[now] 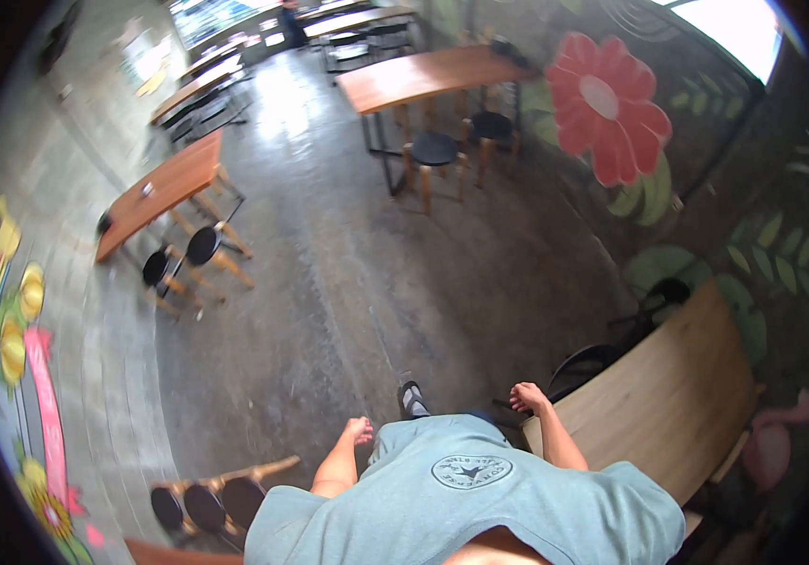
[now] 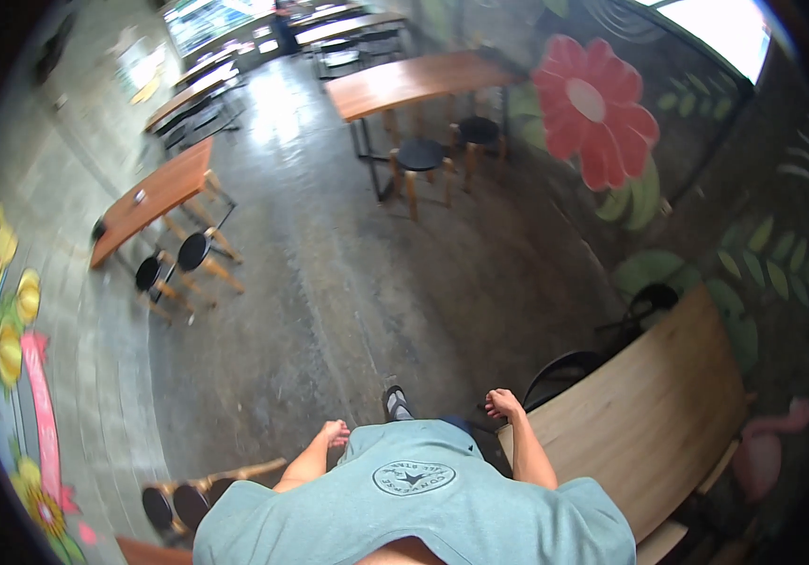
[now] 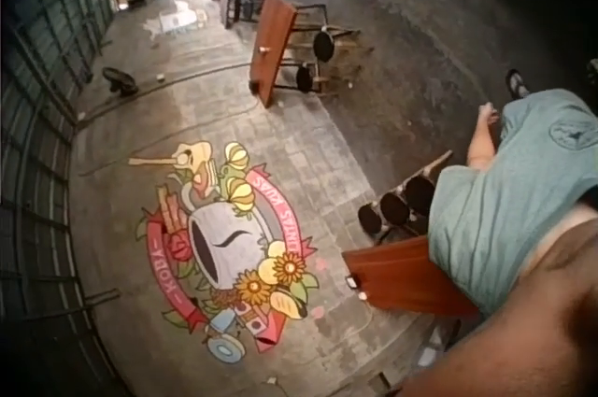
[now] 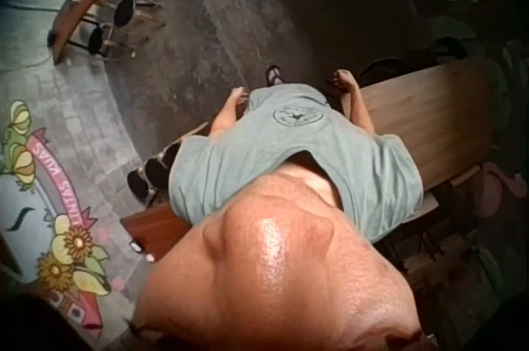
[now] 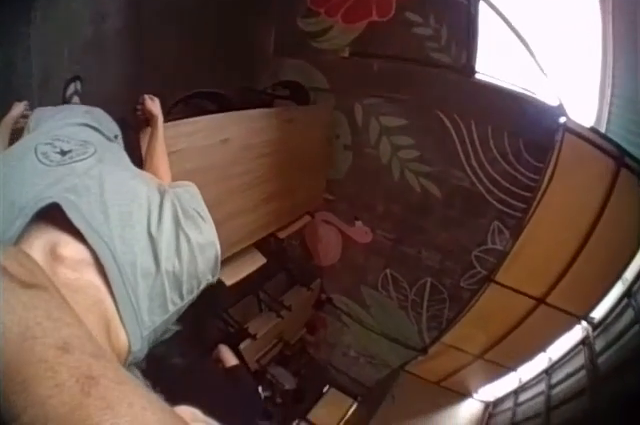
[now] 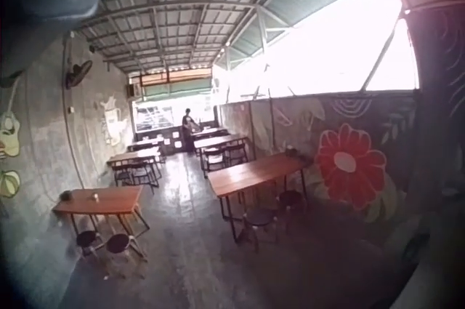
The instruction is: Placing stools and chairs upside down on top of tables in a restaurant dining area.
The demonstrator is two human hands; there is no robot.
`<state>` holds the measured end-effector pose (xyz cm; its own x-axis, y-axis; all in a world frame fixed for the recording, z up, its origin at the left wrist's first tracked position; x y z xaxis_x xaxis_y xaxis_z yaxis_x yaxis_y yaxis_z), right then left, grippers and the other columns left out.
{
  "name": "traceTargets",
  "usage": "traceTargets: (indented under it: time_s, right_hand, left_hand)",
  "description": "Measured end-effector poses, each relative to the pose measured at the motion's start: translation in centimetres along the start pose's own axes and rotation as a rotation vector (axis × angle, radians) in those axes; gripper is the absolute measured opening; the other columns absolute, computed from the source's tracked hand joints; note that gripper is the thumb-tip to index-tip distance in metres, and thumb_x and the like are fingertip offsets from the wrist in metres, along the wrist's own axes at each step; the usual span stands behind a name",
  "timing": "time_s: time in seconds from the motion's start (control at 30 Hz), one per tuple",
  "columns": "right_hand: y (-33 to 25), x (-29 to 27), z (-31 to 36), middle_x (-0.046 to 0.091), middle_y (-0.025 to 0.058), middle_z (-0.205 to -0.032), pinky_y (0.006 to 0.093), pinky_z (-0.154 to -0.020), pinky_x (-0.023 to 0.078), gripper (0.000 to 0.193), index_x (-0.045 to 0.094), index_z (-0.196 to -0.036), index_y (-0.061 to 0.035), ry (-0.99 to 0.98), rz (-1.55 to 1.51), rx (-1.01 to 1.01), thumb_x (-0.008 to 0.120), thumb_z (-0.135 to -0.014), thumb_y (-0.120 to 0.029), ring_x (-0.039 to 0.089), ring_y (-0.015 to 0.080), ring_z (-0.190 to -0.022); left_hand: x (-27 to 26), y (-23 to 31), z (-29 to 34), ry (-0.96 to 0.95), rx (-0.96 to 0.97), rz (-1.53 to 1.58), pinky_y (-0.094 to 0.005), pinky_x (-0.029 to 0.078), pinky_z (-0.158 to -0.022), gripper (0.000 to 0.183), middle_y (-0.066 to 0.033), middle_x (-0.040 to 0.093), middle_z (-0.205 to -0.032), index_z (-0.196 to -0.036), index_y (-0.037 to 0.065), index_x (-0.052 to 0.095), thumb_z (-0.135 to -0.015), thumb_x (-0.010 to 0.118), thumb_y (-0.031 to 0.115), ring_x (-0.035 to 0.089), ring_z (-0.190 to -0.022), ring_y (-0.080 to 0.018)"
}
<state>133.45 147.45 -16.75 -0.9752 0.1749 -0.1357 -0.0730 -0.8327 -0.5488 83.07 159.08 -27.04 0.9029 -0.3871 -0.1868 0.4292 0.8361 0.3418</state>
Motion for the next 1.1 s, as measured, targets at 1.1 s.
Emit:
traceTargets:
  time_s: [1.1]
  right_hand:
    - [-38.3,-40.0,-34.5,0.060,0.0092,-0.077,0.0330,-0.054,0.049,0.023,0.053,-0.090,-0.0044,0.325,-0.466,-0.127,0.040,-0.086,-0.023,0.060,0.0191,-0.060]
  left_hand:
    - [29.2,72.3,-16.8,-0.158,0.166,-0.499,-0.0293,0.049,-0.056,0.035,-0.0050,0.063,-0.103,-0.114,0.009,0.053,-0.089,0.044,0.032,0.061,-0.071,-0.0160]
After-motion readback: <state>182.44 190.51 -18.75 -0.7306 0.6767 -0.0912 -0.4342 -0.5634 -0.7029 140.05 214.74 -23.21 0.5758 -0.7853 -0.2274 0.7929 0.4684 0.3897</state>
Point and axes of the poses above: each hand's wrist, its own z-axis away from the middle knuckle, its own x-axis out of the palm, y = z × x, the point moved 4 cm from there along -z, towards the middle knuckle
